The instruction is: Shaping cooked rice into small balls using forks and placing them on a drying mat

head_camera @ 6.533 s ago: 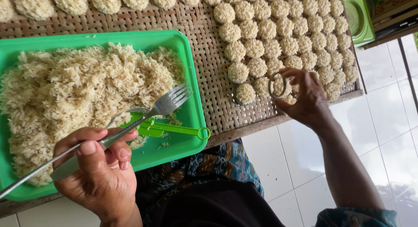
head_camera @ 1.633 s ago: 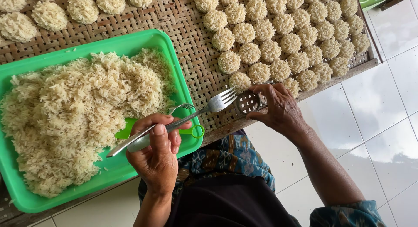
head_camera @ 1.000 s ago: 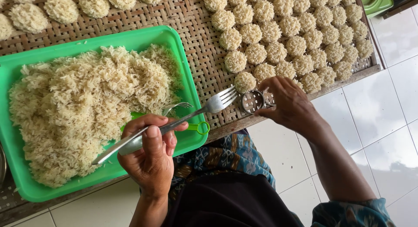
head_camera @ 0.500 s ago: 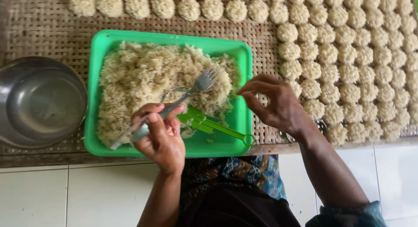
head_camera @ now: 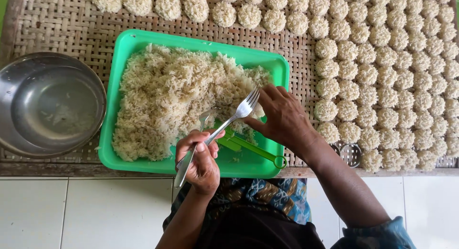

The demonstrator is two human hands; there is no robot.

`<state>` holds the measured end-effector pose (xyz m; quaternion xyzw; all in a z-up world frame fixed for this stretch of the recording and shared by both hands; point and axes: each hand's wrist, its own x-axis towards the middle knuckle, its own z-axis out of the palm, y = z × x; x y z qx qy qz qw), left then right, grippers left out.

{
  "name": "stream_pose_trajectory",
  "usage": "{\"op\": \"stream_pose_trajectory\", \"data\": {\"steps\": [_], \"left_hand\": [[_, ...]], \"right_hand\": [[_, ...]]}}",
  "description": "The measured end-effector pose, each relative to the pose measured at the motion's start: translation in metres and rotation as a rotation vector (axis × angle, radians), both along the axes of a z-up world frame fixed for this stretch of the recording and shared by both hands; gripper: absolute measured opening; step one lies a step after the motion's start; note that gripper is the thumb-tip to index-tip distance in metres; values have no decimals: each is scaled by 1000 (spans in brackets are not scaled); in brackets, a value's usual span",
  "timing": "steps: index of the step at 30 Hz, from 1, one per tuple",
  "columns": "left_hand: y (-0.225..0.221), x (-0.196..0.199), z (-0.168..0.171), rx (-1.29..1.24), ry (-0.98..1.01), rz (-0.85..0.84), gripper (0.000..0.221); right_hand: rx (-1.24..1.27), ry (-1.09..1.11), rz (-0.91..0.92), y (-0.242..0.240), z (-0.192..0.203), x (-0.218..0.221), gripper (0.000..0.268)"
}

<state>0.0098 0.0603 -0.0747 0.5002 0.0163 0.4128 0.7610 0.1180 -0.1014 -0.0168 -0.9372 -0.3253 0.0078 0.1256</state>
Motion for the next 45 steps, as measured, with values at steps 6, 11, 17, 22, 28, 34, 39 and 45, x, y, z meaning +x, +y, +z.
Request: {"op": "stream_pose_trajectory", "data": {"steps": [6,11,17,22,28,34,39,45], "left_hand": [[-8,-7,3,95,36,-18,24],[-10,-12,-1,104,-17,-21,24],[-8,-10,-5,80,-10,-9,23],[-5,-10,0,30,11,-17,22],[-5,-10,-2,2,21,-31,23],[-6,-11,-2,-12,28,-33,23],[-6,-11,-5,-16,47,-30,20],[-5,-13,-15,-67,49,0,21]], "right_hand": [[-14,-12,94,17,34,-18,49],[-36,-147,144,-11,-12,-2,24],[96,84,37,-28,-9,16,30],[594,519,-178,-49,-1,15,40],[837,930,-209,-48,24,7,46],[752,840,-77,-47,28,2,42],[627,791,-25,-54,-1,8,38],[783,955,-49,-51,8,10,37]]}}
